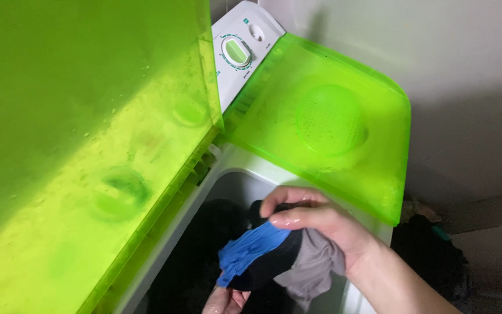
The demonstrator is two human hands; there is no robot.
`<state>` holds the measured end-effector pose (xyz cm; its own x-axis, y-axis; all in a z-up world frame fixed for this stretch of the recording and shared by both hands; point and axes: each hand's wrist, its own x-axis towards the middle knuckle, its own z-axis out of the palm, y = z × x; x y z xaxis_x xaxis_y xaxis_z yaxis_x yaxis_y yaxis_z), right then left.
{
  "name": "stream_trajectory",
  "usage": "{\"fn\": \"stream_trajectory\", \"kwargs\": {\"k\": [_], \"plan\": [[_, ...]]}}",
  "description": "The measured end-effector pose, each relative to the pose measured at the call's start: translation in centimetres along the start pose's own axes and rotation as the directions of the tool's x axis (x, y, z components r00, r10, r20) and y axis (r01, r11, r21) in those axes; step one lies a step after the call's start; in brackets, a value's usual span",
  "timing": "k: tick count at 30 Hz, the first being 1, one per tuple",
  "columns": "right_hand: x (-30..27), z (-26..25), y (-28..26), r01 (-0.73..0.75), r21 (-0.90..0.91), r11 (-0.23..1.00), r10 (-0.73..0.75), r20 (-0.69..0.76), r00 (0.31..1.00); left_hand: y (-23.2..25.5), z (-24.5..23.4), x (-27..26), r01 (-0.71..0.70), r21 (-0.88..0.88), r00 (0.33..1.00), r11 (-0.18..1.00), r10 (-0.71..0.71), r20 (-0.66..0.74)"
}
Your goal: Washing clothes by hand in a small twin-tub washing machine.
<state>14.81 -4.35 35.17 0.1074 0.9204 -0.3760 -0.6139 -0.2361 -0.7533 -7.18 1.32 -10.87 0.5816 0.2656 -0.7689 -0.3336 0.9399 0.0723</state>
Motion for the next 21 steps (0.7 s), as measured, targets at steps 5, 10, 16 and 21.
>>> {"fn": "stream_trajectory", "kwargs": {"k": [5,10,16,21], "plan": [[2.6,-2.3,2.8,0.009,-0.331,0.943,-0.016,-0.018,1.000,4.2,10.6,-11.3,-0.148,0.149,0.820,0.978,0.037,0.571],[7.7,-6.8,9.5,-0.153,-0.985,0.080,0.064,-0.148,0.987,10.1,10.8,-7.2,-0.476,0.683,0.873,0.554,0.391,0.291],[10.2,-9.1,12.8,-0.371,-0.685,-0.626,0.128,-0.560,0.818,11.8,1.5,-6.7,-0.123,0.992,0.680,-0.031,0.726,0.107],[11.1,-8.0,14.9,-0.368,-0.756,-0.541,0.192,-0.537,0.822,7.3,0.8,-13.0,0.116,0.993,0.659,-0.019,0.750,-0.063]]}}
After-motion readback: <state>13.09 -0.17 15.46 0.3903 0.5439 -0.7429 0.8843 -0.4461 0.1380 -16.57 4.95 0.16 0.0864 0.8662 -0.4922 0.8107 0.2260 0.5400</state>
